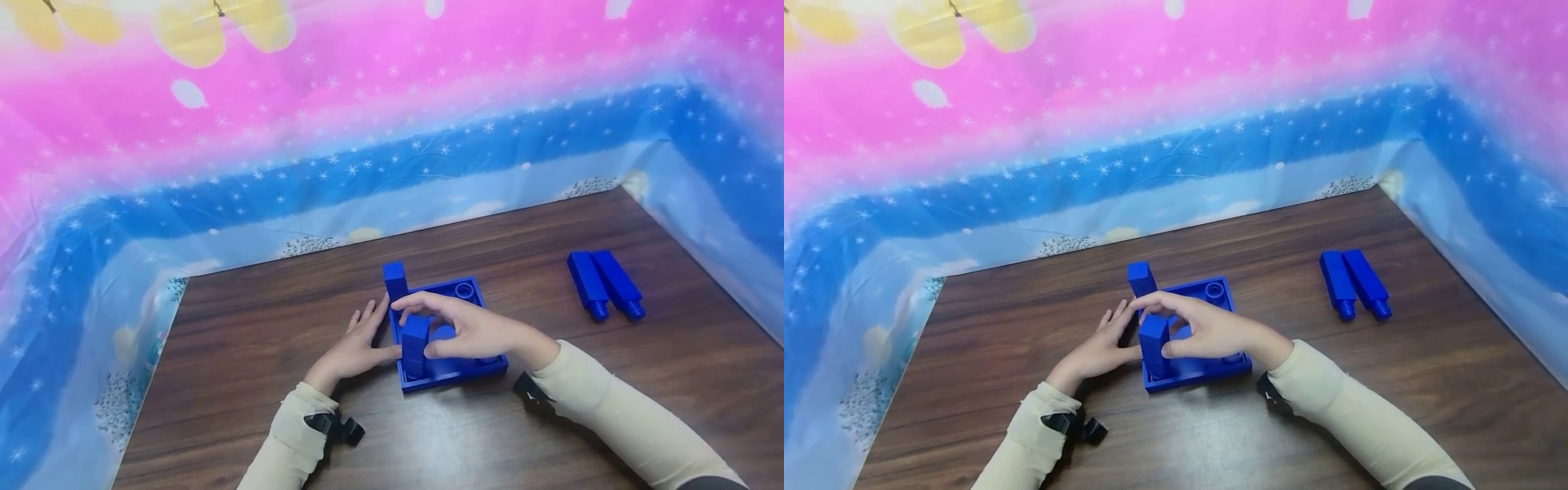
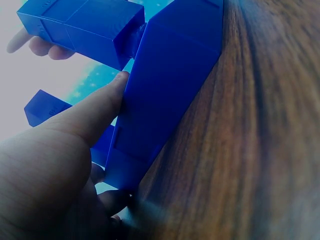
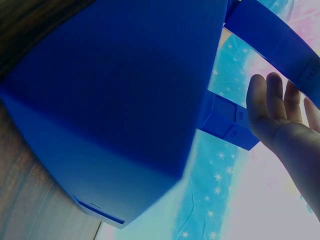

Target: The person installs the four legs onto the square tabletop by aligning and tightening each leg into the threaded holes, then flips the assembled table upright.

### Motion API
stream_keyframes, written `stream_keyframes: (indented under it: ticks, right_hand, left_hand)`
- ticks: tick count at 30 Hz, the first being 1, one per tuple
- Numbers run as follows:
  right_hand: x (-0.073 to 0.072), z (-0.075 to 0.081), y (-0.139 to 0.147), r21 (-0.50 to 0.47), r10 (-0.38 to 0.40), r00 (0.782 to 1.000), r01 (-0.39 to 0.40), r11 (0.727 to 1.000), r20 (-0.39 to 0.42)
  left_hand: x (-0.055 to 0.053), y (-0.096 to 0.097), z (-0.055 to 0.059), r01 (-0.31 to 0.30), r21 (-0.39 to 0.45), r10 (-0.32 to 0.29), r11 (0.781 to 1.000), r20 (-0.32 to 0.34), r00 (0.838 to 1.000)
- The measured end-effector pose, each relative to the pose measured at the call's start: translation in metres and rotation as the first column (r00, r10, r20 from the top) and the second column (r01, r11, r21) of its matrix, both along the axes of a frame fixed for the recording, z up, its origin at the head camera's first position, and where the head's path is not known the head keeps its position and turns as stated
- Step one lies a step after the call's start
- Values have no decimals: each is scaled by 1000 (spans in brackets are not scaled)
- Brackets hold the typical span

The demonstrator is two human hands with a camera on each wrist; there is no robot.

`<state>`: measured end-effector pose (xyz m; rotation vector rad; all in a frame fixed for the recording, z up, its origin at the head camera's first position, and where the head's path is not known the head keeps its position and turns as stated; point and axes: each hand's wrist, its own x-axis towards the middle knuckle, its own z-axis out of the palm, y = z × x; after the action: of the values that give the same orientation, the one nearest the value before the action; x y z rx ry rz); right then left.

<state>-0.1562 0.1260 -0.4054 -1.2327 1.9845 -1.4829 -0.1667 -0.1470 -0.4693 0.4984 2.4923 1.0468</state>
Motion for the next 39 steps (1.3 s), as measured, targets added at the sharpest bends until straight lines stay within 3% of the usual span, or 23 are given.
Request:
stream_keyframes:
  ticks: [18, 39]
  right_hand:
    - [-2, 1, 0, -15, 17, 1000, -17, 1000, 1]
    - [0, 1, -2, 32, -41, 999, 42, 999, -33]
  left_hand:
    - [-3, -1, 1, 26, 6, -26, 1000, -19, 999]
    - [-2, -2, -1, 19, 19, -18, 1000, -15, 1000]
